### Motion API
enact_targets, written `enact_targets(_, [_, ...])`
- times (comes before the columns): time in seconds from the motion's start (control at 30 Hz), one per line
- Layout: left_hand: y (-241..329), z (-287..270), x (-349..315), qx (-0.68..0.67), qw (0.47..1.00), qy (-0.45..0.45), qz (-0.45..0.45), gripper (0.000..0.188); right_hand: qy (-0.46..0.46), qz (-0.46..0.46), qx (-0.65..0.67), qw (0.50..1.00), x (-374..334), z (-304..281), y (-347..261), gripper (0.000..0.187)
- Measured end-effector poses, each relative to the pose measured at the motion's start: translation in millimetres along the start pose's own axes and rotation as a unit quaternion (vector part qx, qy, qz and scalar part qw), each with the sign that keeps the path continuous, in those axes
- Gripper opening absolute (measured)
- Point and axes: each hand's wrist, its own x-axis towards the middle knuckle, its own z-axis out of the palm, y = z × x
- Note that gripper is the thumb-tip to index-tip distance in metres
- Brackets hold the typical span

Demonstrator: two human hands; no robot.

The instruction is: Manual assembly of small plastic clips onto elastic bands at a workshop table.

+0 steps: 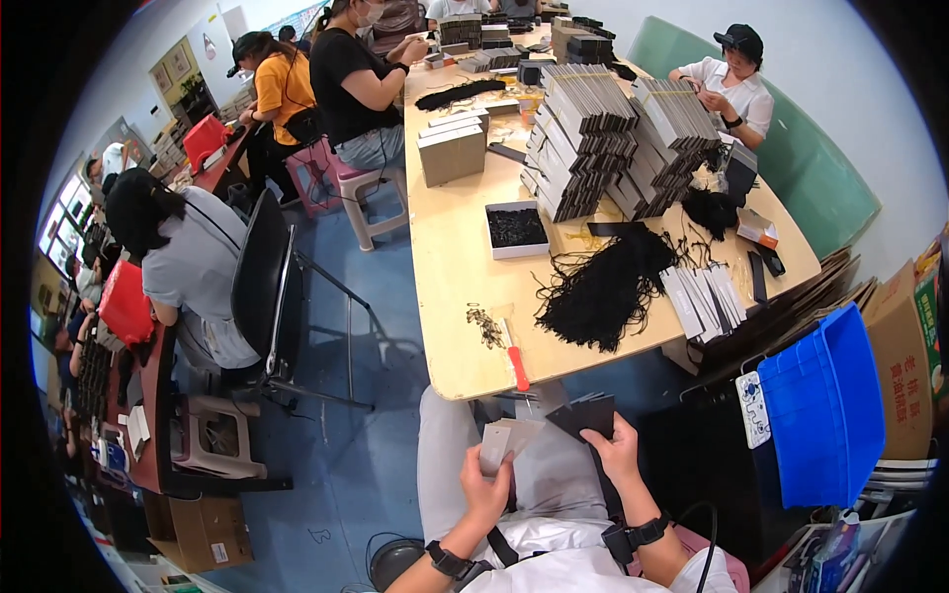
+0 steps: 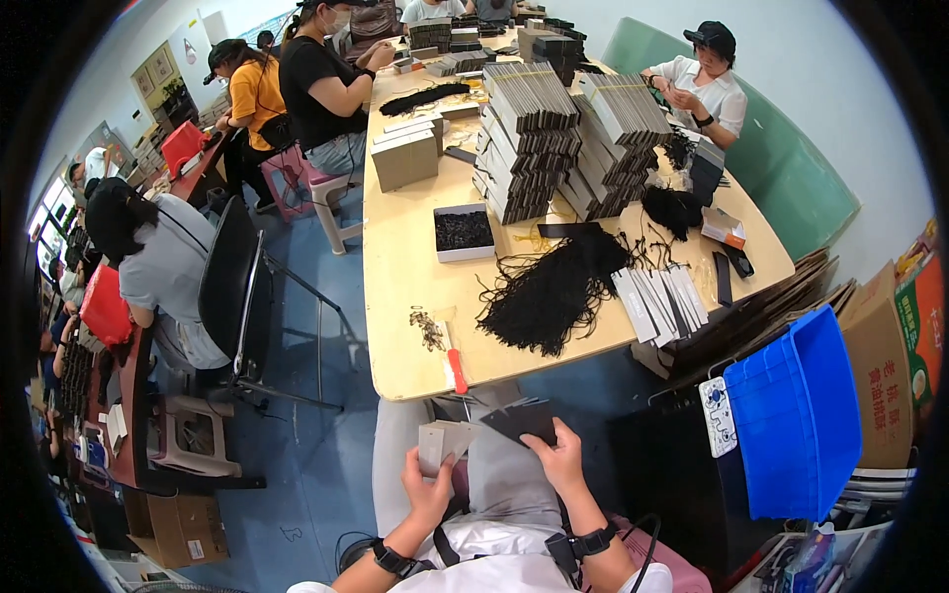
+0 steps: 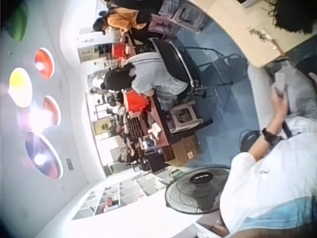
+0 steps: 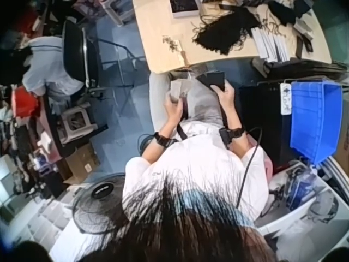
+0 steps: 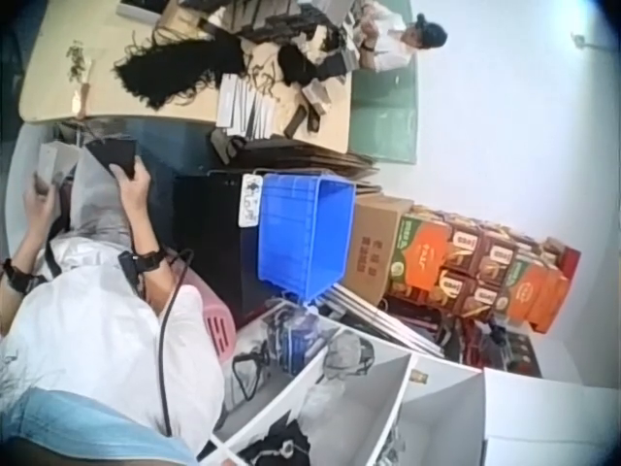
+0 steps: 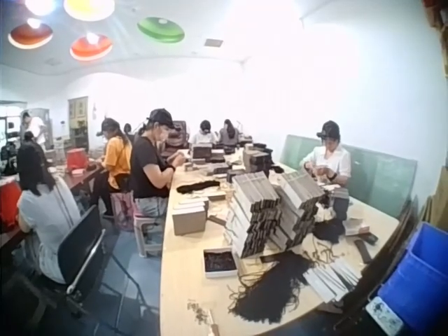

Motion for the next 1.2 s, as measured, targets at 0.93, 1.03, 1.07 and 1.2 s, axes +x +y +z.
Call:
enact_targets(0.93, [-21, -17, 5, -0.079, 0.997, 0.01, -0.002, 0.028, -0.004, -0.044, -0.111, 0.993, 5, 21, 32, 0.016])
enact_targets(1.03, [-18, -17, 11, 0.008, 0.998, -0.046, 0.039, 0.028, -0.015, -0.016, -0.078, 0.997, 10, 26, 35, 0.017])
enact_targets(1.07, [-14, -16, 13, 0.008, 0.998, -0.047, 0.039, 0.028, -0.014, 0.005, -0.042, 0.999, 11, 29, 34, 0.018])
enact_targets(1.2, [-1, -11, 18, 0.004, 0.998, -0.066, 0.017, 0.027, 0.0, -0.091, -0.093, 0.992, 19, 33, 24, 0.02])
